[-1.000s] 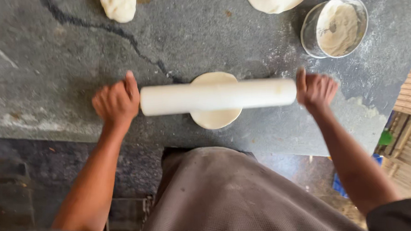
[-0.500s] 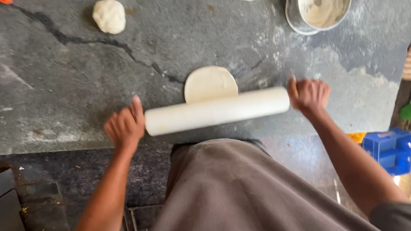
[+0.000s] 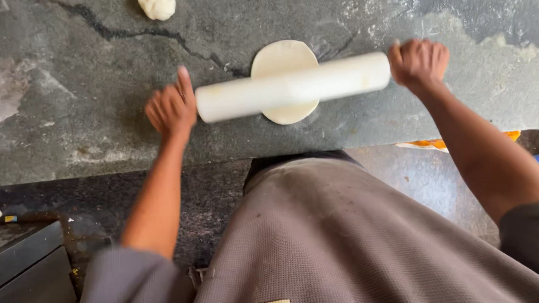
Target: The person rolls out pieces of dough on a stone surface using a rolling pin, then walks over to an oven and empties a tray of baked bread crumbs onto the counter.
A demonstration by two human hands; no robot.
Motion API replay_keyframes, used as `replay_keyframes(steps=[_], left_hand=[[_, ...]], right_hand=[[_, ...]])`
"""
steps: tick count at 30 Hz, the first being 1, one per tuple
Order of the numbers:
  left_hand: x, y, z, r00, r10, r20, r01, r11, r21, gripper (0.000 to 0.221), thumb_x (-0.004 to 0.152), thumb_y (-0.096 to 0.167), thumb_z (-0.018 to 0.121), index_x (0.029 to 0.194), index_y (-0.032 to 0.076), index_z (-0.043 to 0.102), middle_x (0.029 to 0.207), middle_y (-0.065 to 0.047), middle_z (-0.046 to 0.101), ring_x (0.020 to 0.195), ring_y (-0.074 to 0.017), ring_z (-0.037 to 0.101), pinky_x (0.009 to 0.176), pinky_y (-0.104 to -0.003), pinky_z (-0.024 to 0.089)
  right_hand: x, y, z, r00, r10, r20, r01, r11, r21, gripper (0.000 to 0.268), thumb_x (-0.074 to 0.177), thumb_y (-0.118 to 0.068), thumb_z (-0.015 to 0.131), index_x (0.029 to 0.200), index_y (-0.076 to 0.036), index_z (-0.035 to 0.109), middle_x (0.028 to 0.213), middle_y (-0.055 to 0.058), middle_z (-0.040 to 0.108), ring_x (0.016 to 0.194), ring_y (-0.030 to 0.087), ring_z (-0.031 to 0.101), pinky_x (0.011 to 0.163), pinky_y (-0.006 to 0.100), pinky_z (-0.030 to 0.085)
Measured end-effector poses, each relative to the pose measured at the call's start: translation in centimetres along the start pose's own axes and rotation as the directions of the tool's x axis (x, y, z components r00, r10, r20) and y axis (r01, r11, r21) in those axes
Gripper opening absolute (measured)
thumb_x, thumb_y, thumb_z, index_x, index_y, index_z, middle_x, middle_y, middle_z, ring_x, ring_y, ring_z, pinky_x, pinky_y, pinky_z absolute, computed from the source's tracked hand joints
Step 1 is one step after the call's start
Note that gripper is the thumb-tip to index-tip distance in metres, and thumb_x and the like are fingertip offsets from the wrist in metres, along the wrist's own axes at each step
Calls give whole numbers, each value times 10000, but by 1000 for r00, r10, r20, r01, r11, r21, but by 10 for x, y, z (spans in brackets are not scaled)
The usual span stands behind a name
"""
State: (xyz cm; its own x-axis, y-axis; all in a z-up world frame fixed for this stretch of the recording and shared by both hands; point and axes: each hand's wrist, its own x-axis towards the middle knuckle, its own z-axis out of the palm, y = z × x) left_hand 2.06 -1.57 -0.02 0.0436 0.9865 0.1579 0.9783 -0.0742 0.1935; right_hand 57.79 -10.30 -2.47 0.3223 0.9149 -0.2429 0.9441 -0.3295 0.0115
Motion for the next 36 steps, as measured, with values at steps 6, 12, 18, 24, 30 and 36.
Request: replay_keyframes(steps=[6, 12, 18, 24, 30, 36], left_hand=[[-101, -6, -37, 937, -176, 302, 191, 981, -21, 857, 1077, 647, 289, 550, 80, 655, 500, -125, 574, 437, -322, 550, 495, -490, 397], [-159, -31, -25, 883, -433, 183, 440, 898, 1, 901, 1077, 678, 254, 606, 75, 730, 566, -148, 639, 518, -363, 610, 476, -509, 407], [-176, -28, -49, 736, -665, 129, 670, 742, -2, 892, 1073, 660, 225, 613, 77, 718, 580, -127, 671, 513, -338, 641, 492, -492, 434], [-162, -21, -59, 669, -741, 55, 743, 668, -36, 905, 1061, 676, 221, 594, 83, 720, 605, -122, 685, 544, -347, 647, 497, -497, 429], [-151, -24, -63, 676, -733, 71, 736, 677, -26, 881, 1027, 701, 250, 625, 92, 744, 628, -129, 701, 566, -358, 666, 500, -504, 446], [-149, -24, -64, 713, -700, 39, 701, 713, -13, 865, 1047, 699, 271, 641, 108, 756, 611, -112, 699, 561, -347, 668, 502, -476, 449]], right_hand=[[-37, -1, -14, 962, -33, 271, 36, 999, -8, 646, 1031, -569, 396, 649, -135, 685, 485, -9, 478, 445, 121, 318, 474, 340, 293], [-3, -65, -99, 923, -224, 313, 223, 974, 38, 843, 1117, -640, 296, 619, -39, 612, 461, 35, 428, 360, 117, 281, 396, 386, 366], [34, -122, -101, 601, -431, -673, 703, 686, 189, 104, 1104, -130, 611, 1098, -30, 641, 991, 125, 677, 947, 285, 631, 804, 456, 509], [-5, -186, 1, 883, -5, -470, 307, 764, 568, 277, 963, -76, 670, 1232, -54, 605, 1223, 238, 520, 1173, 377, 523, 991, 481, 479], [-20, -218, -25, 987, -135, 86, 65, 830, 555, 304, 975, -200, 708, 1215, -20, 658, 1077, 153, 653, 1039, 321, 655, 935, 430, 510], [-45, -169, -41, 834, -465, 296, -313, 44, 949, 258, 1018, -144, 605, 1200, 38, 630, 942, 50, 688, 821, 143, 653, 740, 316, 569]])
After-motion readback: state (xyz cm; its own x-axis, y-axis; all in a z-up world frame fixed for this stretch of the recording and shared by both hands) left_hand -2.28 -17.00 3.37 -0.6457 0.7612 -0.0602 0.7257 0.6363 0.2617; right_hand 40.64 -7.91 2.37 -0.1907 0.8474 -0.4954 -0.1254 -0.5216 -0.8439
